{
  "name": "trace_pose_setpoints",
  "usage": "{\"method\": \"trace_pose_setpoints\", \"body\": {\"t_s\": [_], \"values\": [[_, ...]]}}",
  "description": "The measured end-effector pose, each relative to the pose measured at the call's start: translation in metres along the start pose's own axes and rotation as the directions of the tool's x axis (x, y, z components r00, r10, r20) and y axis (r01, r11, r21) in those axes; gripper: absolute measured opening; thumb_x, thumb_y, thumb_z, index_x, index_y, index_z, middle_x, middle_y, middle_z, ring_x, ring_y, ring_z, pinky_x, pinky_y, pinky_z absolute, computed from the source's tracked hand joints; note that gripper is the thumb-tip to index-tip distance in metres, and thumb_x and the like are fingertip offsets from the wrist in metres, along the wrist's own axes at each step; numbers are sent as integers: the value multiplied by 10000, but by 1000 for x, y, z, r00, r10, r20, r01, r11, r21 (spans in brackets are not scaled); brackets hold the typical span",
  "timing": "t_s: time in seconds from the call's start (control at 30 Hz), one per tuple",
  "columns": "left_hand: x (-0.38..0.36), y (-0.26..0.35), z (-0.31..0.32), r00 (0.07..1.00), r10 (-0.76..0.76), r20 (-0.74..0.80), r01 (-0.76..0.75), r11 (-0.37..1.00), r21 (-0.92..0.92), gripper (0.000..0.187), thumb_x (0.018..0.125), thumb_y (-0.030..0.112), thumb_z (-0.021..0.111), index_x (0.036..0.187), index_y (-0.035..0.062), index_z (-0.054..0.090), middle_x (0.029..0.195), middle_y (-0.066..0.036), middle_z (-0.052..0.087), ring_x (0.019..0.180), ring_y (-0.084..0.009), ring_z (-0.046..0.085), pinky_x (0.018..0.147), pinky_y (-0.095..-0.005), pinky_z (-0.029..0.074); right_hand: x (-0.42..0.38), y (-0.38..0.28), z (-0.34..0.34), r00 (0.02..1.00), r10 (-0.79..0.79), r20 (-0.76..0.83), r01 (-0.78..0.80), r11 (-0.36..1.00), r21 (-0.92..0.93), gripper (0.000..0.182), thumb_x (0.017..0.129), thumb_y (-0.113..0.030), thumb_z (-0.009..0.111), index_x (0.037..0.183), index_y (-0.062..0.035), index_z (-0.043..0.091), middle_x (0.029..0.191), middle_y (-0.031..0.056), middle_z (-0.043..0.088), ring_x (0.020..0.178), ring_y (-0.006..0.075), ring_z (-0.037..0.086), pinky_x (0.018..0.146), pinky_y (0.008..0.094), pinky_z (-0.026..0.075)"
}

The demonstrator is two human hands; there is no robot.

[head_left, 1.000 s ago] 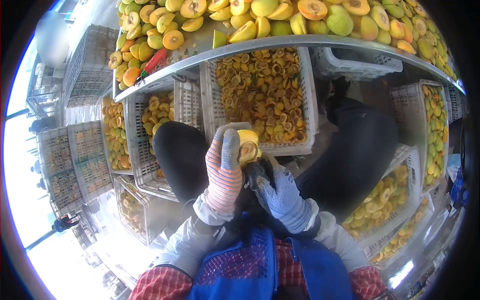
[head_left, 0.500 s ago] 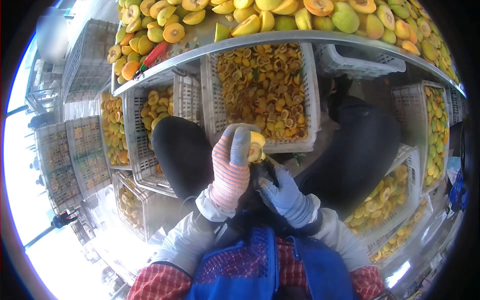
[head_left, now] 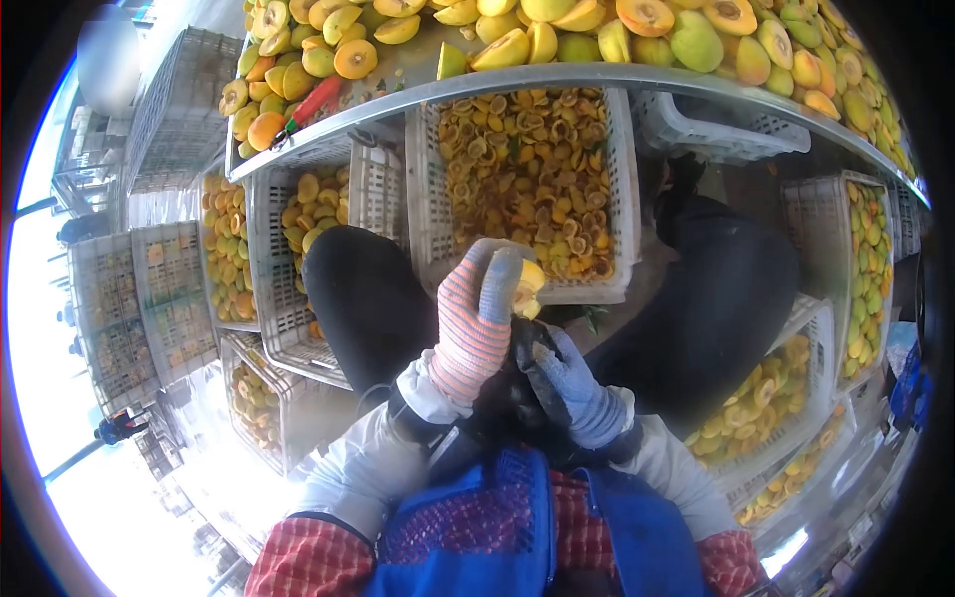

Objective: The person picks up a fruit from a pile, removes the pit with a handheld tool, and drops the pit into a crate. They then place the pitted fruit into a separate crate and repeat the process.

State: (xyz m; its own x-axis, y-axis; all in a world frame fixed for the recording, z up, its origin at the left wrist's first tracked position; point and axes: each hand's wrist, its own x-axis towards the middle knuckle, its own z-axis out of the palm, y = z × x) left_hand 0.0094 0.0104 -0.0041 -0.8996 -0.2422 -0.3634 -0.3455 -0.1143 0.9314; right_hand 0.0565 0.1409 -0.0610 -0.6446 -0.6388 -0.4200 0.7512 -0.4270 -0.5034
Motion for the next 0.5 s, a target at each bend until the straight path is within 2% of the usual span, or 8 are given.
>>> {"method": "trace_pose_setpoints", "body": {"t_s": [0.03, 0.13, 0.17, 0.27, 0.3, 0.4, 0.43, 0.5], "values": [[4, -2, -2, 999, 23, 46, -24, 999, 23, 346, 946, 353, 523, 1005, 23, 609, 825, -31, 609, 742, -87, 565, 683, -227, 463, 2, -1, 1, 1000, -4, -9, 4, 1000, 17, 378, 944, -211, 521, 1275, -63, 416, 922, 36, 536, 692, 119, 521, 571, 266, 469], [12, 9, -9, 971, -111, 212, 116, 993, -11, 334, 950, 344, 520, 1026, 26, 591, 861, -36, 591, 782, -77, 528, 701, -218, 448, 4, -21, 4, 987, 95, 126, -115, 980, 160, 296, 945, -319, 528, 1112, -79, 487, 747, 20, 513, 497, 114, 458, 417, 249, 384], [12, 16, -10, 949, -203, 239, 226, 972, -71, 350, 942, 355, 527, 1042, 26, 590, 863, -21, 578, 785, -72, 506, 704, -210, 427, 4, -35, 9, 976, 170, 138, -191, 969, 157, 295, 945, -350, 523, 1070, -83, 497, 696, 12, 494, 455, 109, 429, 389, 248, 357], [15, 4, -19, 960, -176, 218, 169, 984, 49, 342, 947, 350, 526, 1032, 31, 614, 867, -29, 597, 806, -85, 556, 726, -224, 445, 4, -35, 15, 942, 280, 184, -321, 911, 259, 345, 945, -439, 487, 975, -96, 514, 582, -12, 424, 386, 83, 356, 335, 234, 298], [14, 1, -19, 978, -90, 190, 71, 992, 108, 332, 925, 332, 538, 1031, 24, 601, 809, -13, 591, 703, -77, 514, 652, -218, 432, 4, -31, 17, 931, 301, 205, -354, 883, 309, 370, 945, -468, 472, 948, -100, 517, 551, -20, 397, 373, 73, 335, 322, 227, 282], [12, 7, -28, 943, 120, 310, -204, 945, 254, 315, 927, 318, 530, 1019, 26, 606, 776, -14, 591, 643, -71, 497, 607, -222, 429, 6, -28, 18, 783, 290, 550, -592, 617, 518, 427, 946, -517, 427, 915, -100, 511, 548, -26, 374, 372, 49, 303, 308, 203, 263], [11, 11, -28, 946, 55, 319, -146, 953, 267, 387, 929, 383, 508, 1016, 23, 618, 804, -25, 610, 727, -82, 526, 674, -237, 441, 10, -24, 17, 706, 196, 680, -679, 461, 572, 468, 944, -549, 389, 906, -96, 497, 560, -23, 380, 375, 42, 317, 304, 186, 270], [11, 1, -29, 945, 33, 326, -73, 991, 111, 343, 931, 349, 527, 1017, 28, 610, 773, -39, 598, 663, -84, 511, 622, -221, 425, 12, -18, 21, 665, 86, 742, -714, 364, 598, 468, 949, -541, 381, 903, -89, 490, 565, -19, 392, 376, 43, 334, 305, 190, 285]]}}
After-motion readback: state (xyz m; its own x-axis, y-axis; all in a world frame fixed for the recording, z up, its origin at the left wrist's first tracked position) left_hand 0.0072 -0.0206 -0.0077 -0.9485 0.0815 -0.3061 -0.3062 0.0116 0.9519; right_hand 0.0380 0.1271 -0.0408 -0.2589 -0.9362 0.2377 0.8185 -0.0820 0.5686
